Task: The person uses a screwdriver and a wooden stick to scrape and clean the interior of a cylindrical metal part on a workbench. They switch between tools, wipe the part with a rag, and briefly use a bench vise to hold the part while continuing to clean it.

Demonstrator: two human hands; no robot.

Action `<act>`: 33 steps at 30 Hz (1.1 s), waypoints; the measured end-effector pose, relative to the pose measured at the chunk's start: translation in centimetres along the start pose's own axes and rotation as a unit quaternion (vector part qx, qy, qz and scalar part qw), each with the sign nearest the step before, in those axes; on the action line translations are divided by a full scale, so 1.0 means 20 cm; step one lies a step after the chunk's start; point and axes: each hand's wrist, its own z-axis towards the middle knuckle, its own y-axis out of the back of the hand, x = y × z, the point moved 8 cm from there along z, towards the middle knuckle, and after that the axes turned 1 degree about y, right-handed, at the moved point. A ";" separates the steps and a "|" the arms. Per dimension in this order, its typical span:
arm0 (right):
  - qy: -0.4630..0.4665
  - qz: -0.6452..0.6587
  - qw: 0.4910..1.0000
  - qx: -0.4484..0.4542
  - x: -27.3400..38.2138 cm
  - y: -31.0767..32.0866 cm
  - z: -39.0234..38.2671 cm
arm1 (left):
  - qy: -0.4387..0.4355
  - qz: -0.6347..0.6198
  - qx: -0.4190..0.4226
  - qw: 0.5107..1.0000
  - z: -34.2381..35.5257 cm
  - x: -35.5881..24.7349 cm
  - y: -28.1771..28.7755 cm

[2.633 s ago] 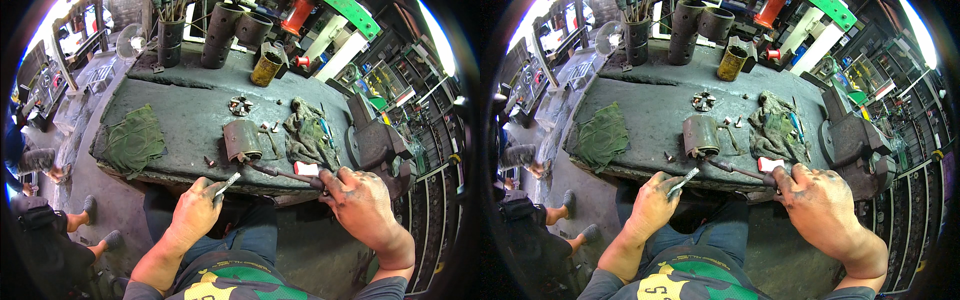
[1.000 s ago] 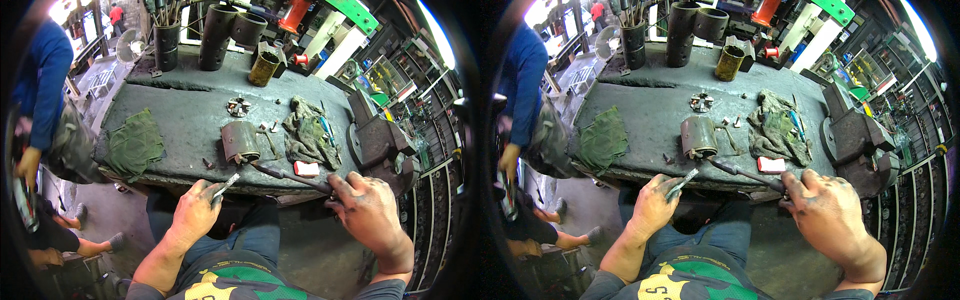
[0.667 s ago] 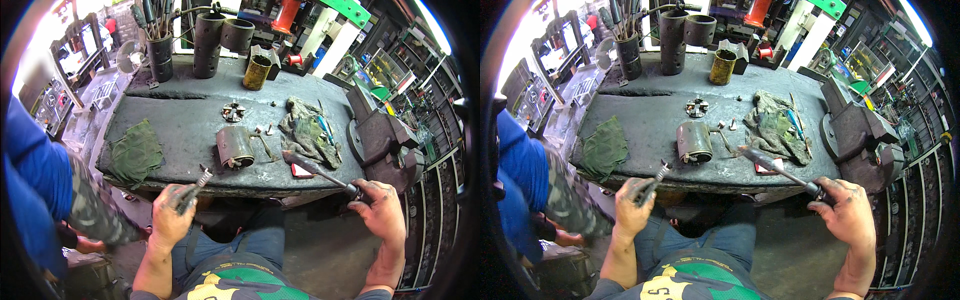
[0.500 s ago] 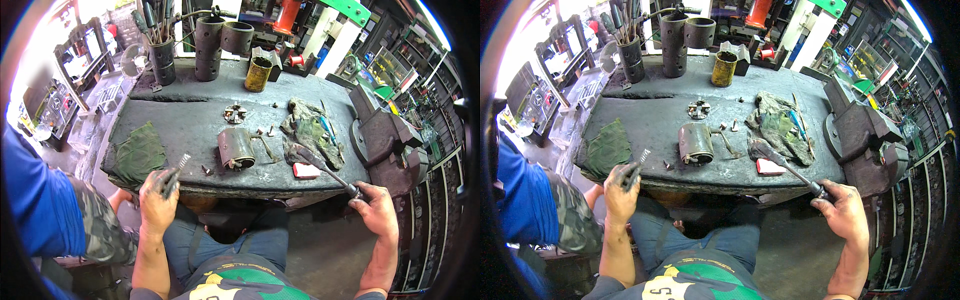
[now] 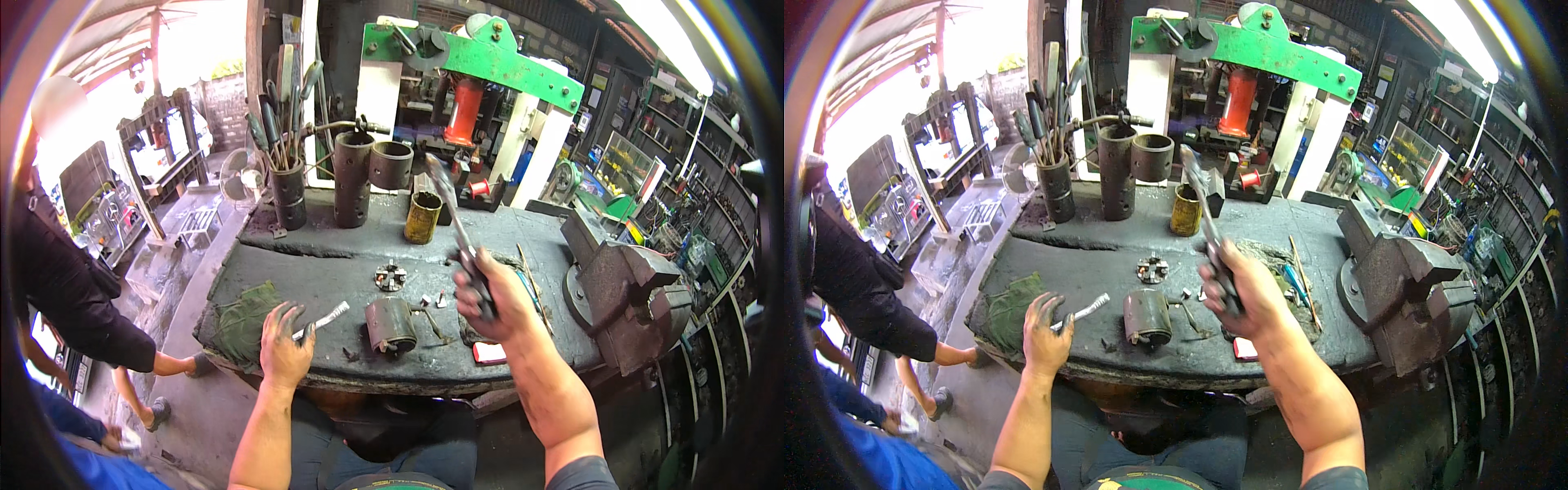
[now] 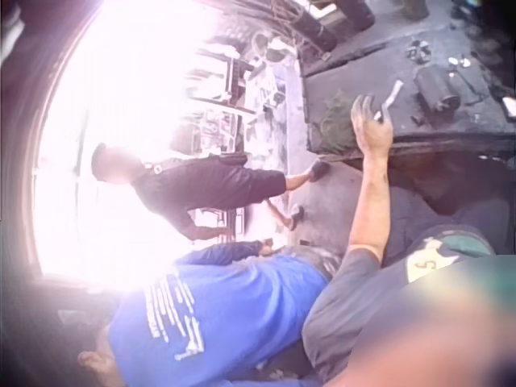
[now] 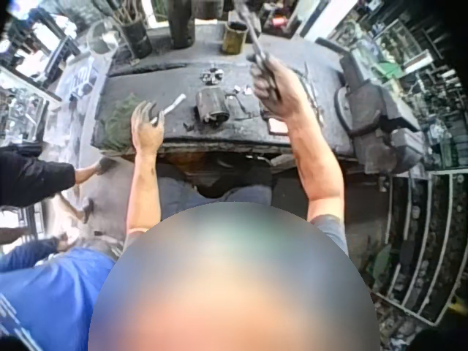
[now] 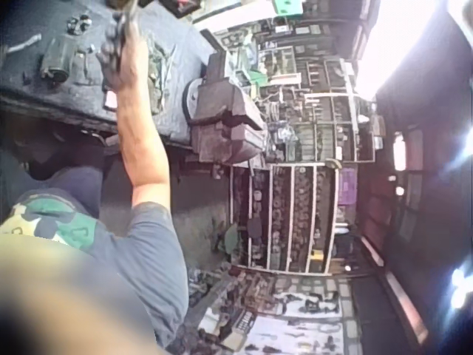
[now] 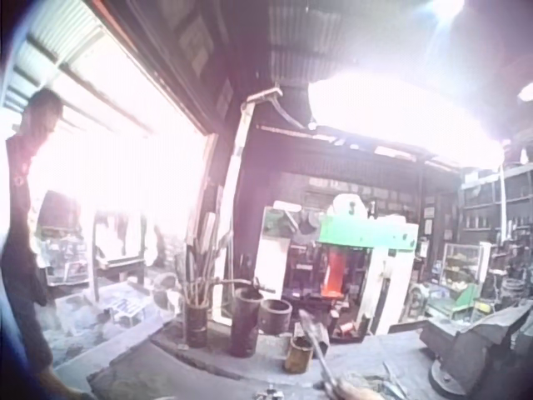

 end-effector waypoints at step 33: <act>0.042 -0.796 0.495 -0.346 0.59 1.22 -0.08 | -0.114 -0.023 0.037 0.992 -0.03 -0.25 0.01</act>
